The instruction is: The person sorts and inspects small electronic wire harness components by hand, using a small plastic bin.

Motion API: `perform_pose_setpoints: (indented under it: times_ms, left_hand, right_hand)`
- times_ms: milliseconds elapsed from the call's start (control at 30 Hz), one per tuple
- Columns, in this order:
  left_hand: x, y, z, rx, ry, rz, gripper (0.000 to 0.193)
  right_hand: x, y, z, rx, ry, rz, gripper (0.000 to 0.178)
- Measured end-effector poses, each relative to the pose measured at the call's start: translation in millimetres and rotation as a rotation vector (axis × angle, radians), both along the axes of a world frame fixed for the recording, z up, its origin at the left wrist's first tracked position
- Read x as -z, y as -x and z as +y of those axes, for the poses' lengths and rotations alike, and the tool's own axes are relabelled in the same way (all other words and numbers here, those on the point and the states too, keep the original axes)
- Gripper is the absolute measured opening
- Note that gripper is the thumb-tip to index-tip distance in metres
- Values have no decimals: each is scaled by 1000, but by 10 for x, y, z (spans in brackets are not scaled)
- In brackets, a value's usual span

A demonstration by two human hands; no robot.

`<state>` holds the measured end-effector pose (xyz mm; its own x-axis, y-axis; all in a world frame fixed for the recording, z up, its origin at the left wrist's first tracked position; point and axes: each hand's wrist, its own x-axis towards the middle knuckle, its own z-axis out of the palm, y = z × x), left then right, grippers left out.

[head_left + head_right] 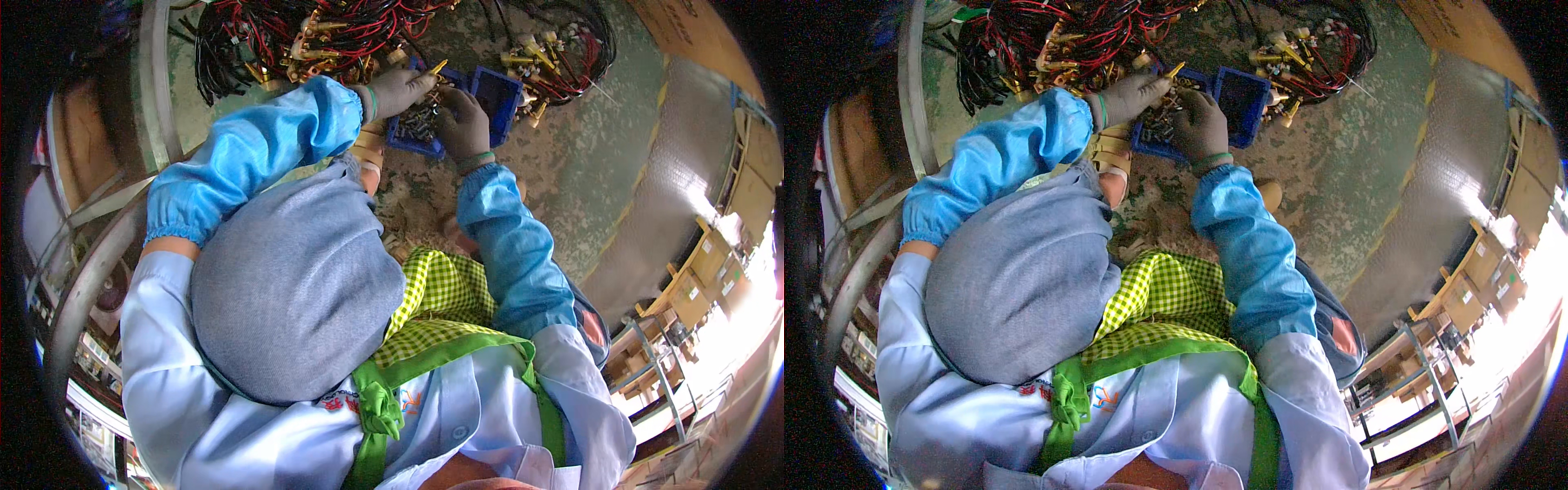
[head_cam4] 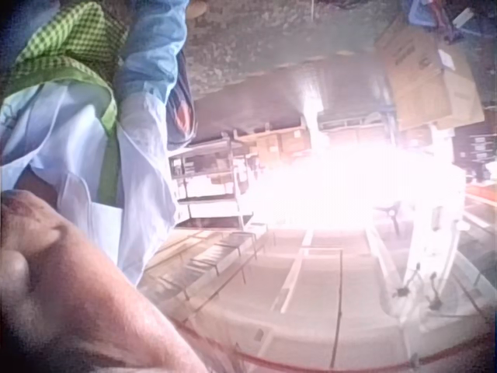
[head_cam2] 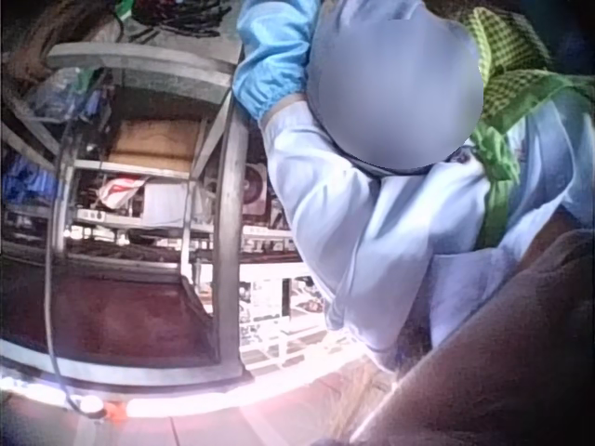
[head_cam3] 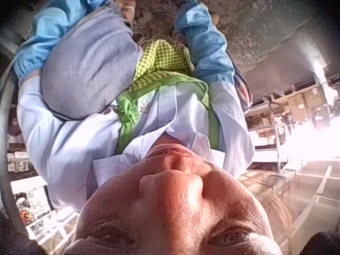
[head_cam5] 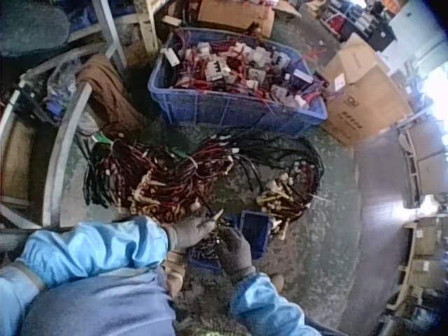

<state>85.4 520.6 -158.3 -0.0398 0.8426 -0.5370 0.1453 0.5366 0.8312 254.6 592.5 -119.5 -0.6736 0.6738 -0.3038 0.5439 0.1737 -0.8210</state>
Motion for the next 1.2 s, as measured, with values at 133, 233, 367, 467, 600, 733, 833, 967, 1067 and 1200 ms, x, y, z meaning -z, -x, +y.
perform_pose_setpoints:
  times_ms: [133, 233, 367, 467, 600, 733, 833, 967, 1067, 1200]
  left_hand:
    - [-101, -46, 14, 5, -86, 79, 54]
    - [-93, 10, 15, 129, 19, 168, 51]
    - [32, 37, -75, 137, -89, 177, 44]
    - [42, 90, -42, 73, -125, 69, 38]
    - [35, 106, -48, 107, -111, 83, 38]
    - [-34, 102, -55, 15, -100, -30, 39]
    - [64, 50, -82, -33, -114, -5, 39]
    - [-21, 58, -115, -157, -246, 56, 39]
    - [-497, 296, -146, -241, -214, -194, 36]
    - [-864, 1016, -413, -634, -269, 26, 34]
  right_hand:
    - [66, -28, 5, -72, -160, -51, 31]
    - [-69, 39, 16, -140, -168, -123, 30]
    - [-39, 64, 218, -247, -123, -352, 29]
    - [-57, 127, 270, -197, -261, -18, 28]
    - [-178, 140, 163, -145, -263, -89, 29]
    - [-62, 26, 76, -197, -266, -16, 28]
    - [-77, 39, 96, -142, -232, -24, 30]
    - [22, 66, 163, 50, -104, 14, 33]
    - [370, 24, 440, 46, 49, 42, 39]
    - [163, 520, 724, -191, -278, -181, 46]
